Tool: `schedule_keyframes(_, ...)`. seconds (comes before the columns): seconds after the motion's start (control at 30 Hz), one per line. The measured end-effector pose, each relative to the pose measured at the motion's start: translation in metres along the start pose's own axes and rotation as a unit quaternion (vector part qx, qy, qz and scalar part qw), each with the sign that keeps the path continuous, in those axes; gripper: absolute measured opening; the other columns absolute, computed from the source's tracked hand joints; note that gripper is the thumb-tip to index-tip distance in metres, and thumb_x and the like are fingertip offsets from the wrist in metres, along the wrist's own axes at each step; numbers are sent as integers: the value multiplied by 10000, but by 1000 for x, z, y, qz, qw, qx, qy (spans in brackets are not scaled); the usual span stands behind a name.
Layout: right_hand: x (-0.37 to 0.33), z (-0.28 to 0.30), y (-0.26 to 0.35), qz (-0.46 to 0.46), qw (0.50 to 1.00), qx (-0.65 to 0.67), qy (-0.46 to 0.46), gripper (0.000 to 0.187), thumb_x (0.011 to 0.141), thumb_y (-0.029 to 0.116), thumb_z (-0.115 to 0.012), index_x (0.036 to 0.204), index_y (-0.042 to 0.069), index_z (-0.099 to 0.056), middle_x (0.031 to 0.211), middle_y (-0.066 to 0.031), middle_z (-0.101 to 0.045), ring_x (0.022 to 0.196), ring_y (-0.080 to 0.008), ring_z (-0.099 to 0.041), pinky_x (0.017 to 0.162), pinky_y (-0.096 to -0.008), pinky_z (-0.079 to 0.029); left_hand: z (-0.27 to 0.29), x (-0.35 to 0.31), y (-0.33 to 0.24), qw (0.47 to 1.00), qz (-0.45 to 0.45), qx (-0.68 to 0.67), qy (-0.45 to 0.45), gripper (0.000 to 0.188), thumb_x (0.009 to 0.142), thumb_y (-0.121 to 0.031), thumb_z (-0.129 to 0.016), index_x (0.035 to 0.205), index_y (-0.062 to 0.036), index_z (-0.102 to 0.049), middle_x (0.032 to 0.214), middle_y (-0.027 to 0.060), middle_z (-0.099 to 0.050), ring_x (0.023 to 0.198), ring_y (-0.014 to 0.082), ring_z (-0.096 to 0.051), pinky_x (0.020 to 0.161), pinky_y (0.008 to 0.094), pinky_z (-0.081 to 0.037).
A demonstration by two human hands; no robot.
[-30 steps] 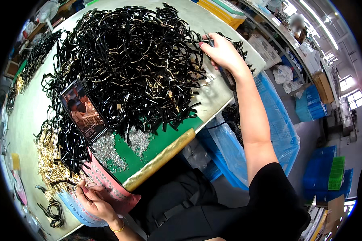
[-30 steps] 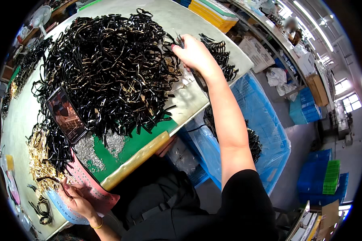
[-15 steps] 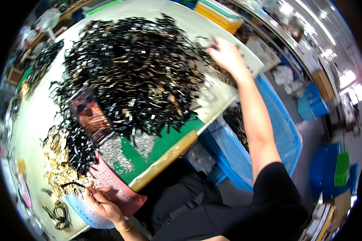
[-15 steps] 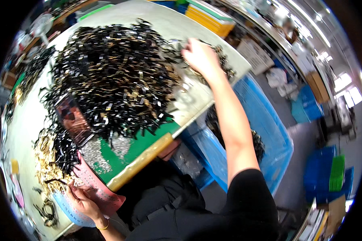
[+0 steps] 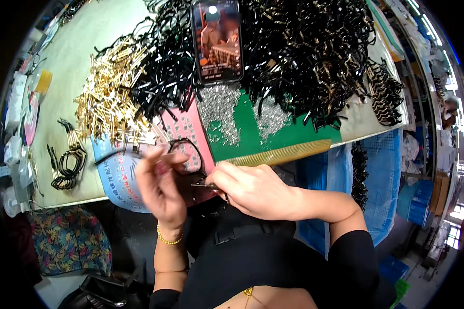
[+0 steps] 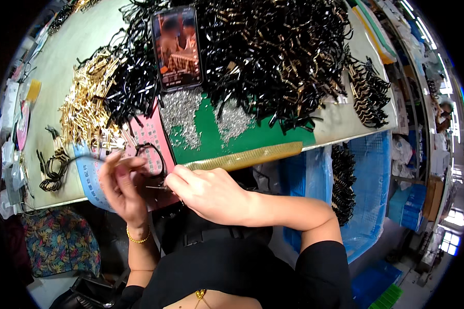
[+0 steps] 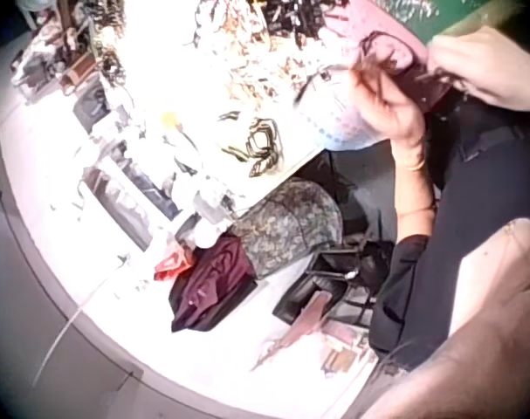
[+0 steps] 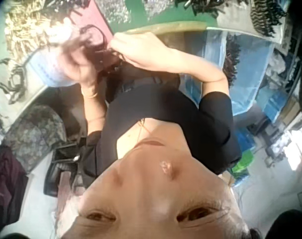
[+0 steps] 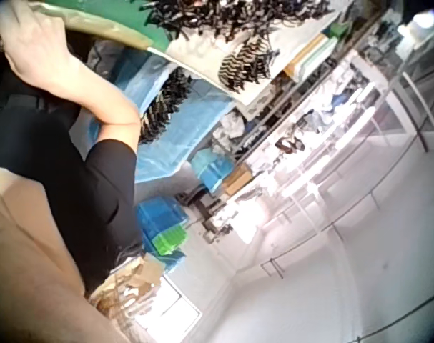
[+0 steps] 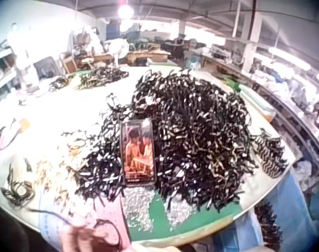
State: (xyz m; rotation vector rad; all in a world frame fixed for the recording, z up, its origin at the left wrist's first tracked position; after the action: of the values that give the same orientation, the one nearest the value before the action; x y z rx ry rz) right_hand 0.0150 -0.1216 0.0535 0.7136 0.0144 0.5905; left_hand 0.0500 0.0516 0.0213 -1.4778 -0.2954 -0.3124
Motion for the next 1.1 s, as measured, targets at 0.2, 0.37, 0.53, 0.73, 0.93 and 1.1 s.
schedule_keyframes(0.2, -22, 34, -23, -150, 981, -85, 85, 367, 897, 124, -638, 1240, 65, -524, 998, -139, -522, 705, -296, -662, 527, -394, -532, -8, -3, 15, 988, 89, 39, 121, 248, 1077, -56, -447, 1294, 18, -542, 995, 146, -705, 861, 198, -708, 798, 313, -544)
schedule_keyframes(0.37, -26, 51, -35, -173, 958, -190, 124, 415, 922, 128, -624, 1330, 166, -562, 941, -138, -524, 727, -281, -664, 542, -405, -538, -20, 13, 14, 985, 49, 79, 146, 300, 1061, -6, -428, 1350, 4, -506, 1068, 120, -703, 932, 168, -675, 854, 282, -527)
schedule_keyframes(0.53, -28, 50, -36, -167, 956, -194, 145, 502, 894, 100, -626, 1382, 207, -575, 932, -140, -531, 717, -275, -657, 544, -393, -537, 0, 14, 17, 999, 52, 6, -3, 217, 1097, -118, -461, 1239, 23, -546, 1293, 180, -618, 849, 155, -668, 781, 284, -540)
schedule_keyframes(0.73, -26, 47, -36, -174, 960, -184, 122, 514, 882, 82, -626, 1385, 177, -574, 946, -155, -530, 713, -279, -656, 549, -395, -538, 8, 13, 23, 992, 110, -52, 14, 247, 1025, 51, -464, 1254, 55, -556, 1234, 166, -627, 893, 183, -693, 789, 300, -589)
schedule_keyframes(0.93, -26, 45, -38, -190, 955, -193, 117, 524, 878, 73, -630, 1388, 173, -565, 959, -159, -530, 703, -282, -662, 541, -394, -541, -8, 26, 24, 994, 82, 36, 59, 253, 1079, -64, -479, 1298, 26, -568, 1143, 131, -673, 846, 121, -663, 654, 244, -596)
schedule_keyframes(1.1, -22, 43, -35, -207, 941, -225, 142, 630, 868, 59, -627, 1469, 209, -515, 965, -164, -533, 677, -282, -656, 529, -399, -538, -8, 43, 28, 983, 183, -16, 16, 261, 1090, -138, -490, 1279, 27, -564, 1132, 130, -663, 779, 103, -650, 612, 230, -604)
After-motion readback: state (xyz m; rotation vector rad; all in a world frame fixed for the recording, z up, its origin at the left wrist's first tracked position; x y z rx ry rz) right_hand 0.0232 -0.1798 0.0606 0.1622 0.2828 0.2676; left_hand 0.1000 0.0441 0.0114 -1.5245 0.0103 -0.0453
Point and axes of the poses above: each hand's wrist, its own x-axis towards the middle knuckle, its own z-axis out of the back of the hand, y = z × x, the point moved 5 cm from there along x, towards the middle knuckle
